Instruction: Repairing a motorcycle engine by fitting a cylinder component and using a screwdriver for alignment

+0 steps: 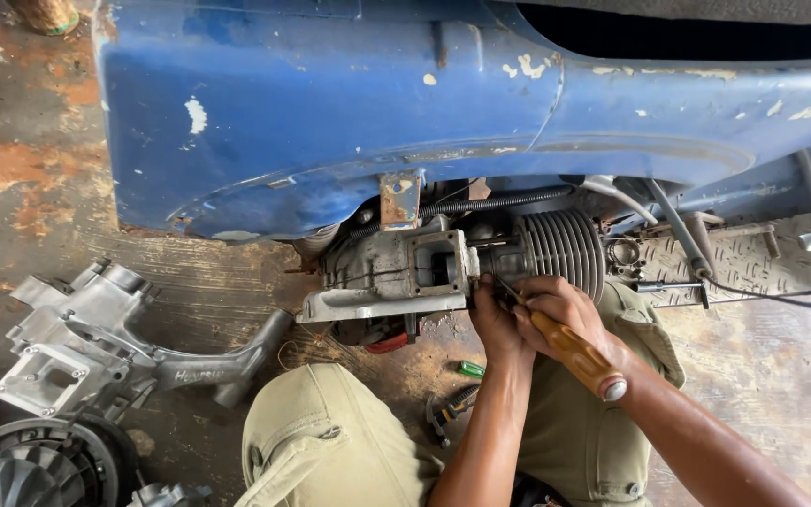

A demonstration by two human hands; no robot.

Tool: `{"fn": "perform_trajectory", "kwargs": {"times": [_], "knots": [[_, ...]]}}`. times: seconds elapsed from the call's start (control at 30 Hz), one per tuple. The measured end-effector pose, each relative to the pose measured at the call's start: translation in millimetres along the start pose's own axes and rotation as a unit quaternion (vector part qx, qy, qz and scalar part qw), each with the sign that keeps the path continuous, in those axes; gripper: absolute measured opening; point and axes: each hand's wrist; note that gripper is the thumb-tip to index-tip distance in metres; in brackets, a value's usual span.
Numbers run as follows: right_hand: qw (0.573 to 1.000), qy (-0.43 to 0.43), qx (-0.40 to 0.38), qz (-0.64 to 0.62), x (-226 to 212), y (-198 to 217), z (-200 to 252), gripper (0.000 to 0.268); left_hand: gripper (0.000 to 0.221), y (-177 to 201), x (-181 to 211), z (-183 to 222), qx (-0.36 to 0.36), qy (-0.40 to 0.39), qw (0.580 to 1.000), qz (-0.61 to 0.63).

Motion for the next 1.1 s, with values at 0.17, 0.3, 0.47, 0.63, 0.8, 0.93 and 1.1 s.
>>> {"fn": "perform_trajectory", "kwargs": {"times": [0.17, 0.3, 0.47, 0.63, 0.8, 0.93, 1.1], "knots": [[0.999, 0.016, -0.025, 0.028, -1.0, -0.3, -2.3, 0.02, 0.008, -13.5, 11.3, 10.6, -0.001, 0.001, 1.0, -0.012], [0.997, 0.03, -0.027, 0.059, -1.9, -1.3, -15.0, 0.015, 0.006, -1.6, 3.5, -5.1, 0.0, 0.009, 1.0, 0.003], [0.997, -0.043, -0.06, 0.023, -1.9, -1.0, -19.3, 0.02, 0.001, 6.8, -1.5, -14.9, 0.001, 0.003, 1.0, 0.001], [0.997, -0.047, -0.059, 0.026, -2.5, -0.4, -22.3, 0.017, 0.008, -0.1, -0.4, -4.8, 0.002, 0.002, 0.999, 0.039], [0.996, -0.056, -0.067, 0.024, -3.8, -1.4, -23.8, 0.016, 0.011, 10.2, -5.5, -11.8, 0.0, 0.0, 0.999, 0.048], [0.995, -0.051, -0.079, 0.023, 1.0, -2.5, -22.3, 0.018, 0.009, 2.2, 1.9, -5.5, 0.014, -0.005, 0.998, 0.068], [0.997, -0.032, -0.072, 0.02, 4.5, -5.1, -20.2, 0.018, 0.01, -0.3, 3.5, -4.0, 0.017, 0.002, 0.999, 0.047]]}}
Point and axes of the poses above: each hand's wrist, its own z-axis away from the middle knuckle, its own y-axis out of the back of the hand, x = y × z, and after that the axes turned 8 degrees about z, right-handed
